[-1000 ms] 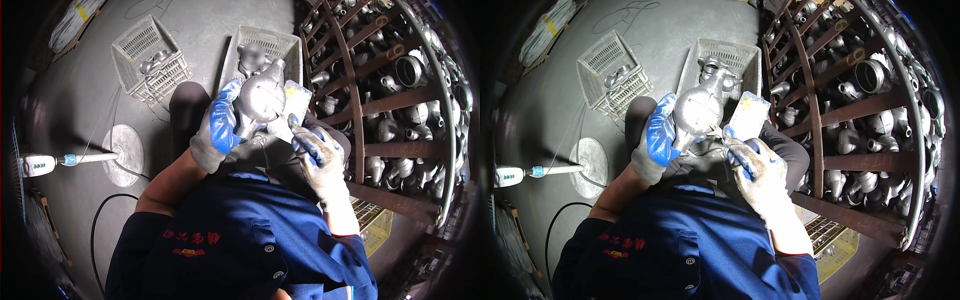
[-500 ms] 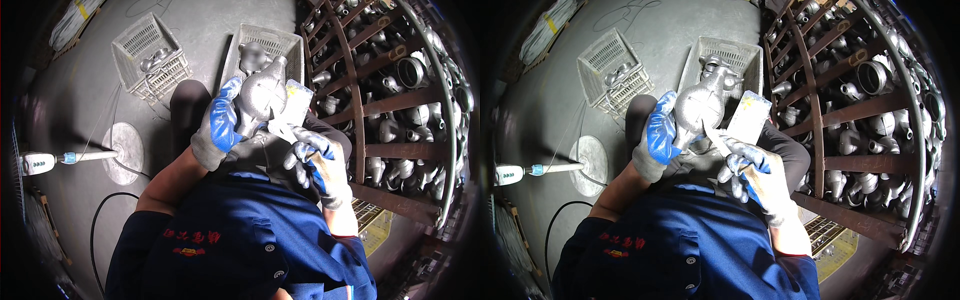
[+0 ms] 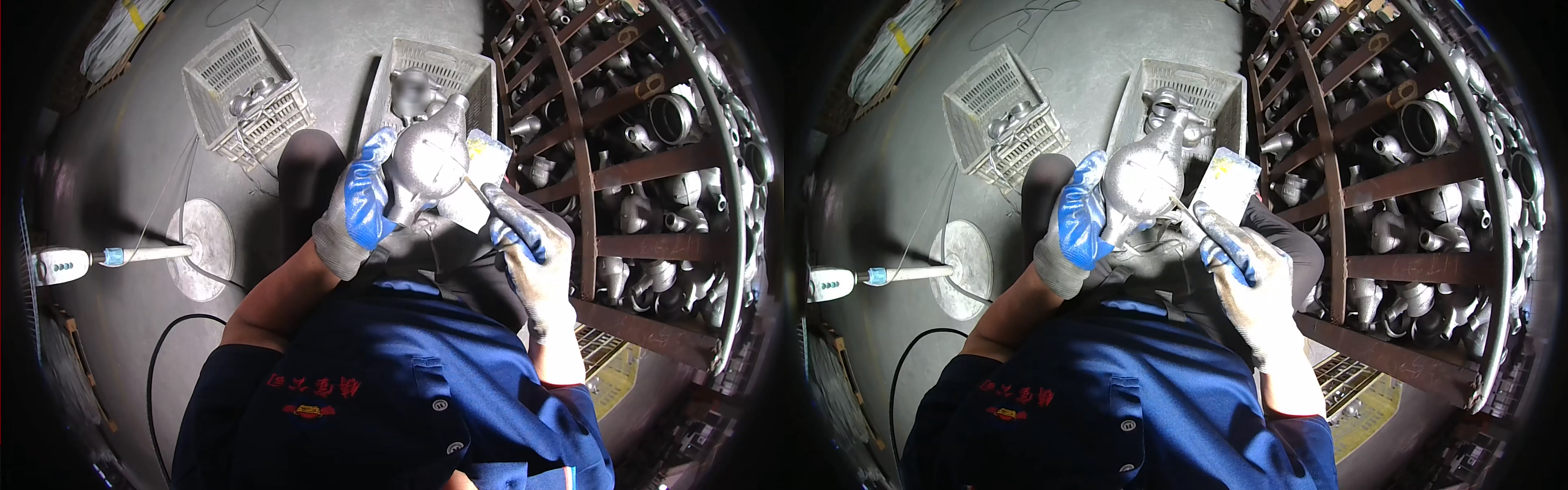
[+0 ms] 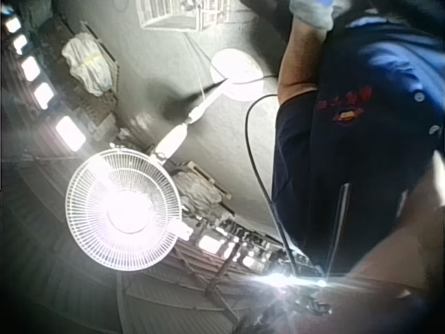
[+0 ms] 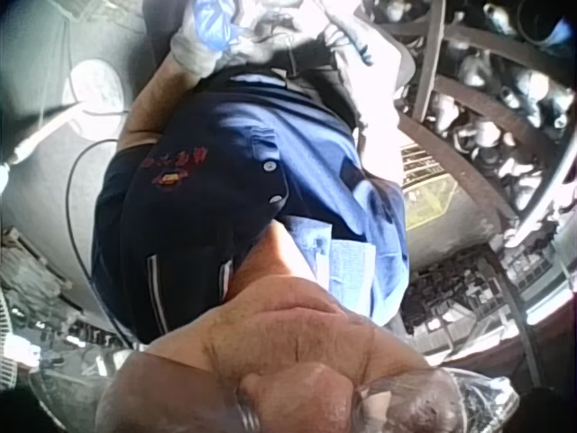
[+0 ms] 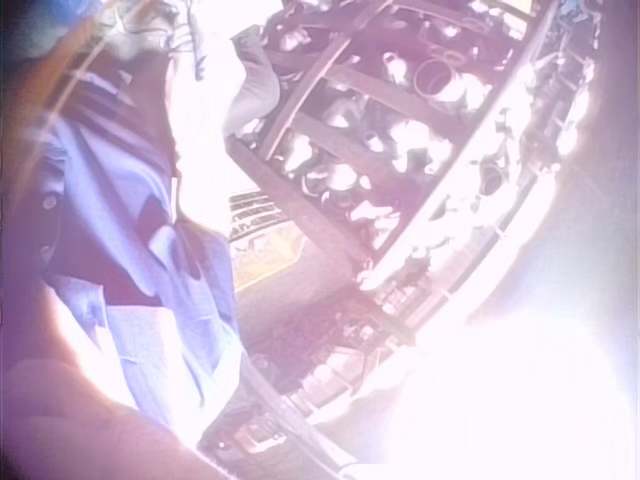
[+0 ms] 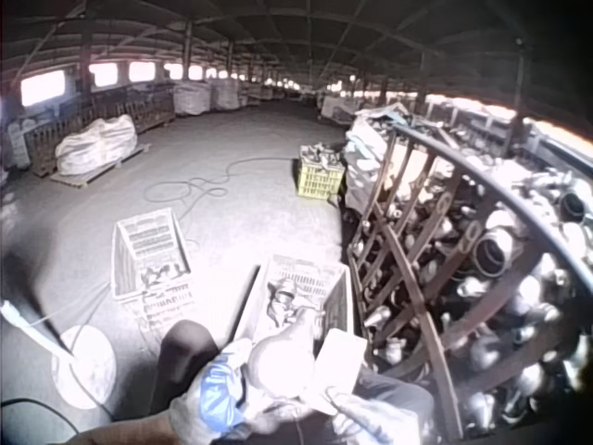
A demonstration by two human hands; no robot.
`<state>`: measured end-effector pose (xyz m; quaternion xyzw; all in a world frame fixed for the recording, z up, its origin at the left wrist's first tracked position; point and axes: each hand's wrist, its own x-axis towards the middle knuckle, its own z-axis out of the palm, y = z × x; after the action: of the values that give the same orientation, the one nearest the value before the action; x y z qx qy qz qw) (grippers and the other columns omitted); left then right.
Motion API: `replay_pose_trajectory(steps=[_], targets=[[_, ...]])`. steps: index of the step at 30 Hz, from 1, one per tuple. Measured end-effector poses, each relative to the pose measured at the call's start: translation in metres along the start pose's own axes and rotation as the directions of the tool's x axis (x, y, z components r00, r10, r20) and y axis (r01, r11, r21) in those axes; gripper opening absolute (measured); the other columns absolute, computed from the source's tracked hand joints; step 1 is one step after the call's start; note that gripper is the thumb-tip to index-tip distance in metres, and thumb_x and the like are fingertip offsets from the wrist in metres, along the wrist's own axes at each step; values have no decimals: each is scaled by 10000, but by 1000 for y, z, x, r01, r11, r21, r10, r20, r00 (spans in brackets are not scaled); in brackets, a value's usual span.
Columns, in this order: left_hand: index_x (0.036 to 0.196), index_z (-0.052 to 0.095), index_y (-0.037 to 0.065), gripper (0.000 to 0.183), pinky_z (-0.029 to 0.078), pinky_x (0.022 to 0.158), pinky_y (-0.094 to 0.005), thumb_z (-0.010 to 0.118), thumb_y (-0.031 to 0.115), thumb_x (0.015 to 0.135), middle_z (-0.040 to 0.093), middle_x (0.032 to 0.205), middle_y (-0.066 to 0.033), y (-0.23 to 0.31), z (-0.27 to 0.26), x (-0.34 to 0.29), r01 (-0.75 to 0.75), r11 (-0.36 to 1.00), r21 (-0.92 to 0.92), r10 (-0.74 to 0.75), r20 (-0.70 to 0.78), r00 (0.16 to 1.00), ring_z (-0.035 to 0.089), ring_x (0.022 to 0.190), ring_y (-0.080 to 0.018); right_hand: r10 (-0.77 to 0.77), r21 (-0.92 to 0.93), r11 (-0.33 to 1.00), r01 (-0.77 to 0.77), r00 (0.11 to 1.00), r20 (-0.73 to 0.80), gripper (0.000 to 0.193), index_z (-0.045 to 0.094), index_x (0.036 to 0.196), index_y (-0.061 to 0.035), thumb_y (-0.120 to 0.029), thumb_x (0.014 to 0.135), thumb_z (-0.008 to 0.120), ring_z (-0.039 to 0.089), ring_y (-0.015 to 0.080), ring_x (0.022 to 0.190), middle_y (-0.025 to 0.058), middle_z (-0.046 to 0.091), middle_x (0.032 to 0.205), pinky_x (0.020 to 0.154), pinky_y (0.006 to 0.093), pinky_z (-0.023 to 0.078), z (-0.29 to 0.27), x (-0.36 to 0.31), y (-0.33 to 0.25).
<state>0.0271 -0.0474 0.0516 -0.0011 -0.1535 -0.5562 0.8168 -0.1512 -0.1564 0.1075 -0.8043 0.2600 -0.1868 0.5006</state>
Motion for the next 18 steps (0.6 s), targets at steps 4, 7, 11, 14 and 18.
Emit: replay_pose_trajectory(steps=[4,7,11,14,18], targets=[[1318,290,-46,557,395,1007,-353,556,19,833,434,1278,-182,0,-2,0,9,997,-78,-5,58,998,471,1177,-244,-312,-403,870,285,950,-1,327,642,1074,-85,-67,748,634,620,294,763,131,621,850,691,347,494,3,-1,7],[1309,319,-33,466,410,995,-357,481,110,896,448,1274,-170,1,-1,0,37,997,-65,-39,-26,999,482,1170,-239,-313,-477,830,288,949,29,309,644,1036,-86,-77,727,648,619,310,795,130,614,887,708,358,499,4,-7,9],[1288,369,-14,410,433,975,-361,367,248,972,475,1261,-153,2,1,1,90,991,96,-56,-310,949,500,1157,-231,-353,-546,766,340,932,85,322,641,1036,-86,-68,716,634,609,312,756,130,615,880,702,354,498,4,-8,7],[1282,381,-8,408,440,966,-356,349,262,978,485,1255,-148,4,1,1,109,987,120,-69,-296,953,505,1152,-224,-237,-308,923,231,971,16,274,650,1003,-42,-42,732,608,611,274,738,135,627,854,687,327,489,1,-5,5],[1281,371,-26,420,444,957,-351,412,220,943,490,1240,-156,4,-3,-1,95,994,56,-88,-114,990,513,1137,-228,-236,-292,932,214,971,-41,262,653,995,-28,-27,738,599,616,248,732,129,629,828,677,312,486,0,-1,8]])
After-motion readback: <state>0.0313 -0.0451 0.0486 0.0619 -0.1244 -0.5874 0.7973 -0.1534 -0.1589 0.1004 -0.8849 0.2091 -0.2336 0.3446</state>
